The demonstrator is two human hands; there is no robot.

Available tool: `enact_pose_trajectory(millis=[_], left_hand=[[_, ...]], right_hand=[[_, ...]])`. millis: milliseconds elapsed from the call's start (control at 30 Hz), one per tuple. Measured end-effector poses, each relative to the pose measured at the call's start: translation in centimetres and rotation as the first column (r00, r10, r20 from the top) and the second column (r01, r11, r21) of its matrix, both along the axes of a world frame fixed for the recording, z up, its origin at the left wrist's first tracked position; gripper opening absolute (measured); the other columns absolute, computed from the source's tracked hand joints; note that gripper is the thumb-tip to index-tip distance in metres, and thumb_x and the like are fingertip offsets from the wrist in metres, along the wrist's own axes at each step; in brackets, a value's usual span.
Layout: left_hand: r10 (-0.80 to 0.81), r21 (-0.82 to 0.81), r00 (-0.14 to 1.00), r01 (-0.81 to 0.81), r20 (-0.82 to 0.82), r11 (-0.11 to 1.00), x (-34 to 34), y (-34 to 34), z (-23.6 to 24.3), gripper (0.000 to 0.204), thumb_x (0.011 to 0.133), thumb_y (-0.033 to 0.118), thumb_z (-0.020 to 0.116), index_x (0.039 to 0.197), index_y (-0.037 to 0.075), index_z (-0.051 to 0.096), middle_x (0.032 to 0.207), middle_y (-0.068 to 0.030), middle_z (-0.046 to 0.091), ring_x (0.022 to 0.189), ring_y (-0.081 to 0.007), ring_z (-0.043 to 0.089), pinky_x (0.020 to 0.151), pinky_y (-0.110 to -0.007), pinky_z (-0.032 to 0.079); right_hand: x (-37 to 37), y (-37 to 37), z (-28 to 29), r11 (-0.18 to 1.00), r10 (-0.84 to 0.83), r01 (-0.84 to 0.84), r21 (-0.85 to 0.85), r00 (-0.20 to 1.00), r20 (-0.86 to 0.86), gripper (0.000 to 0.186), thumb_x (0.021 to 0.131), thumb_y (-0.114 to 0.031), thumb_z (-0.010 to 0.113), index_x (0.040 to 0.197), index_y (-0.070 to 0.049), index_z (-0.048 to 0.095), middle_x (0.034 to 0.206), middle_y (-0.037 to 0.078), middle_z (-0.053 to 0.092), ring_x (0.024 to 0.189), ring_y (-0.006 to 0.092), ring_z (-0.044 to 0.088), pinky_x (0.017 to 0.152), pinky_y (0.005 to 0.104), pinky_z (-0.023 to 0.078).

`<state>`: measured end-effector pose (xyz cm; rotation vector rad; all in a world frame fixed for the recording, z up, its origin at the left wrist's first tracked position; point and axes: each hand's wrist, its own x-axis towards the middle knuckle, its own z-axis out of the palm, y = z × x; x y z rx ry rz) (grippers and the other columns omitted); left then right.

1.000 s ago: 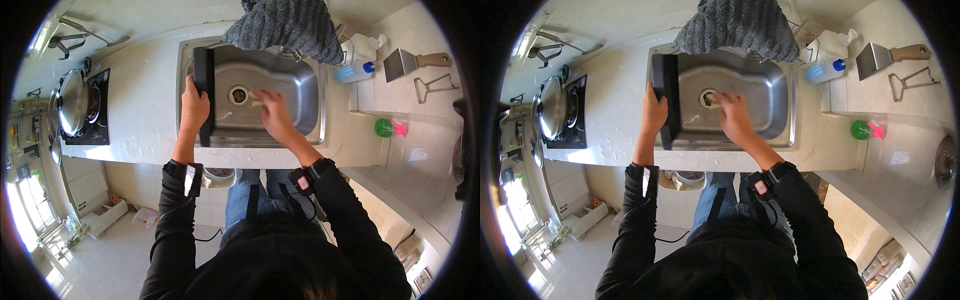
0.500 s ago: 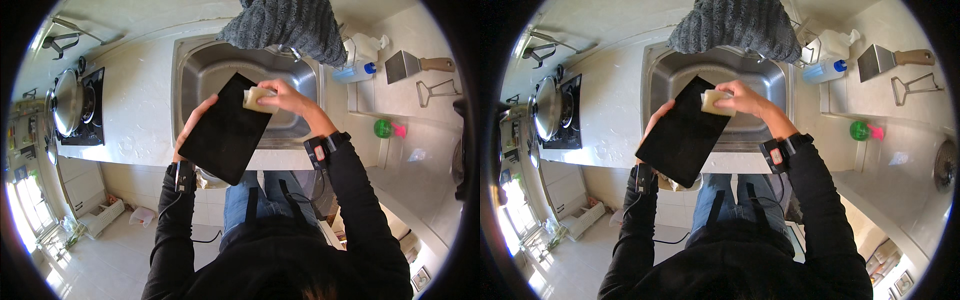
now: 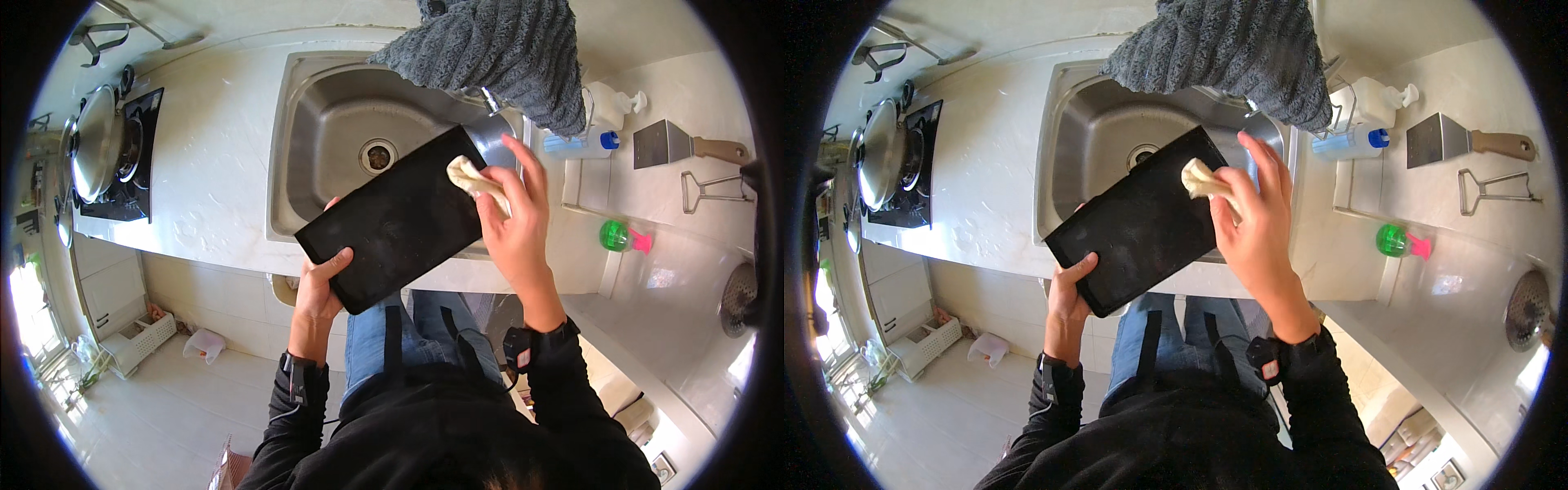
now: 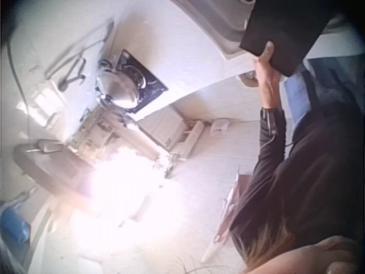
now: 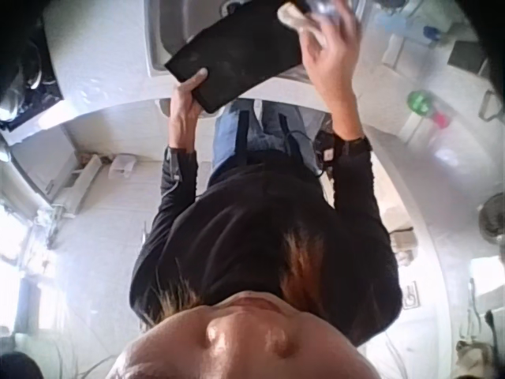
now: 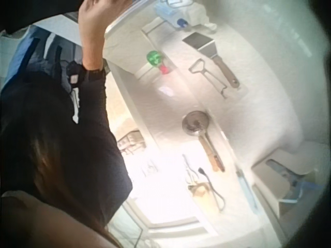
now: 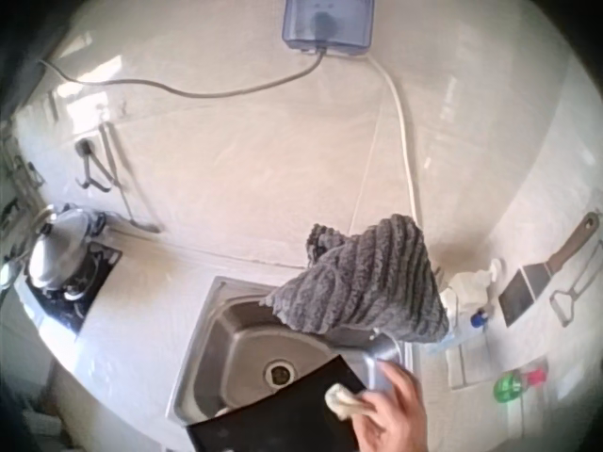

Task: The person washes several bowls, chopsticks, and a small pink bowl in the kitchen sink using a sponge and running water. After rinsing, the person places the cleaned items on the counter and into a drawer, then wipes a black cutting board with a cloth.

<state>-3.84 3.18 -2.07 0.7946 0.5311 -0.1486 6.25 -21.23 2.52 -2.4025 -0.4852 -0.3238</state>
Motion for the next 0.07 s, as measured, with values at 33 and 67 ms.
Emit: enact_pose_trajectory(millis=[33, 67], left_hand=[[-0.029, -0.003, 0.999, 0.029, -0.038, 1.0, 0.1, -0.18, 0.3, 0.07, 0.079, 0.001, 0.066, 0.143, 0.006, 0.036, 0.135, -0.016, 0.049, 0.119, -0.0319, 0.051, 0.099, -0.042, 0.045], [-0.075, -0.007, 0.997, 0.076, 0.03, 0.997, 0.1, -0.25, 0.72, 0.071, 0.081, -0.001, 0.065, 0.144, 0.006, 0.034, 0.138, -0.0154, 0.046, 0.121, -0.0296, 0.05, 0.102, -0.038, 0.042]], right_hand=[[-0.12, 0.11, 0.89, 0.988, 0.033, -0.01, -0.151, 0.988, 0.153, 0.025, 0.08, -0.004, 0.066, 0.104, -0.002, 0.06, 0.125, 0.016, 0.053, 0.105, 0.0355, 0.055, 0.09, 0.0405, 0.044], [-0.48, 0.57, 1.59, 0.978, 0.073, -0.07, -0.195, 0.997, 0.007, 0.026, 0.08, -0.006, 0.066, 0.106, -0.006, 0.06, 0.132, 0.017, 0.048, 0.116, 0.0374, 0.05, 0.1, 0.0475, 0.036]])
